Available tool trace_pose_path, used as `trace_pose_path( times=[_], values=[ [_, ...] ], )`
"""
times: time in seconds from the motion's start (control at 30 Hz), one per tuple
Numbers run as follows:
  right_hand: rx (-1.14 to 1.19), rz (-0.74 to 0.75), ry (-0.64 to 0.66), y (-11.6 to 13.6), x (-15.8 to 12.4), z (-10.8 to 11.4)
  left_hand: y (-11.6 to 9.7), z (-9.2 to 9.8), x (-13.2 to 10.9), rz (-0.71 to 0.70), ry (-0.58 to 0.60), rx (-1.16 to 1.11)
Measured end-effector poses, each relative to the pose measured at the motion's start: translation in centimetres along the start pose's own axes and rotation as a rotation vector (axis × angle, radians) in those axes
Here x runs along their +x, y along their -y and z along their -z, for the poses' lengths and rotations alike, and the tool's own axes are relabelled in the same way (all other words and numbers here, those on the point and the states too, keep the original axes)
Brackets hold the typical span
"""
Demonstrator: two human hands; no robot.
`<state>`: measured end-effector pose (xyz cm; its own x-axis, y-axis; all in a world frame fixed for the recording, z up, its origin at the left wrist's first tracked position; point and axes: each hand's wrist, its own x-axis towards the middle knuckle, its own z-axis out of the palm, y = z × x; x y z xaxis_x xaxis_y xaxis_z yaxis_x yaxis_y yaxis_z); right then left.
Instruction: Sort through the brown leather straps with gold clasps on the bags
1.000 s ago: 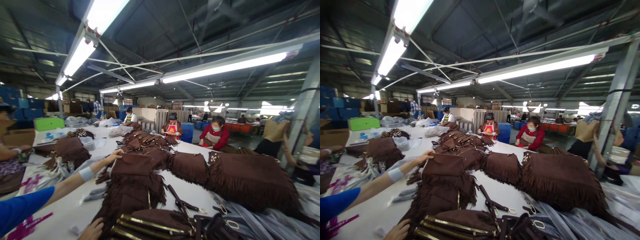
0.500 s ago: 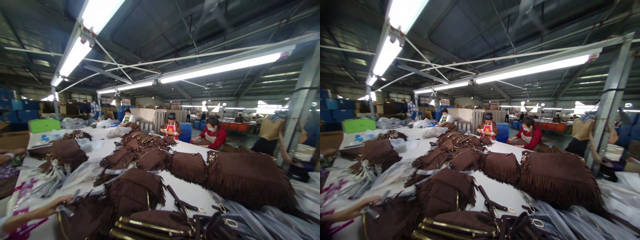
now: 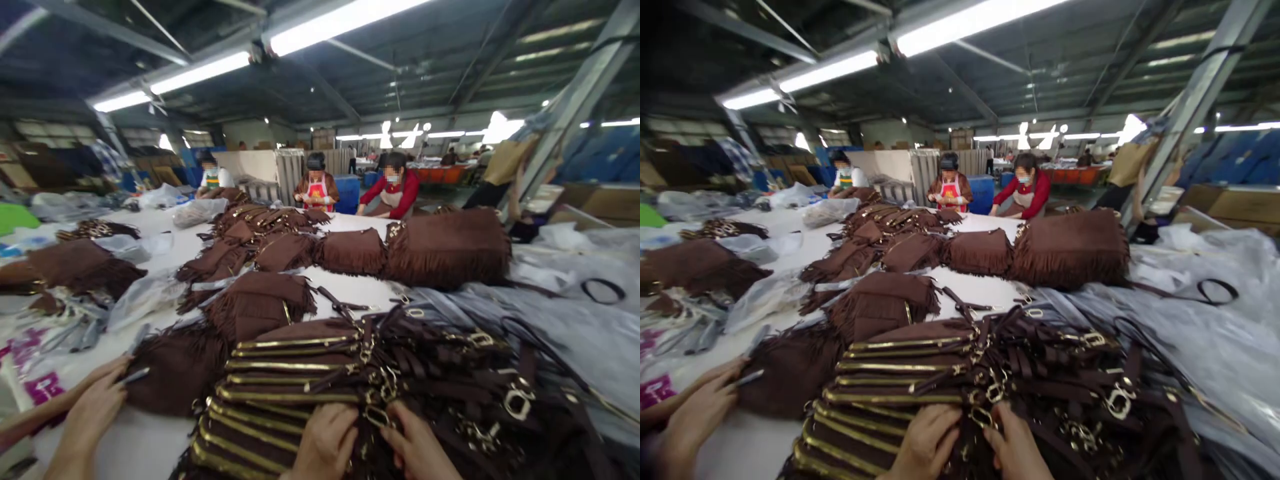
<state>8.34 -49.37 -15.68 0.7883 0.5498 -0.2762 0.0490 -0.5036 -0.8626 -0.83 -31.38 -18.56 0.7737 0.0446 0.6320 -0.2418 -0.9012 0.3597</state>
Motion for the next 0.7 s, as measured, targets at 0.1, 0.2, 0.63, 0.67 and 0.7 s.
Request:
trace_pose_path(
  times=[0.1, 0.2, 0.63, 0.67, 0.7],
  values=[
    [-0.245, 0.135, -0.008, 1.6, 0.2, 0.9, -2.7, 0.2, -1.4, 0.013, -0.088, -0.016],
    [-0.425, 0.173, -0.039, 3.3, 0.1, 1.6, -3.2, 1.0, -1.3, 0.021, -0.178, 0.048],
    [-0.605, 0.249, -0.147, 6.4, 1.3, 2.5, -4.5, 1.2, -1.7, -0.052, -0.05, 0.287],
    [-0.617, 0.247, -0.15, 6.4, 1.5, 2.5, -4.8, 1.3, -1.4, -0.042, 0.007, 0.295],
    [-0.632, 0.247, -0.154, 6.3, 1.6, 2.6, -5.0, 1.4, -1.2, -0.035, 0.051, 0.303]
  ],
)
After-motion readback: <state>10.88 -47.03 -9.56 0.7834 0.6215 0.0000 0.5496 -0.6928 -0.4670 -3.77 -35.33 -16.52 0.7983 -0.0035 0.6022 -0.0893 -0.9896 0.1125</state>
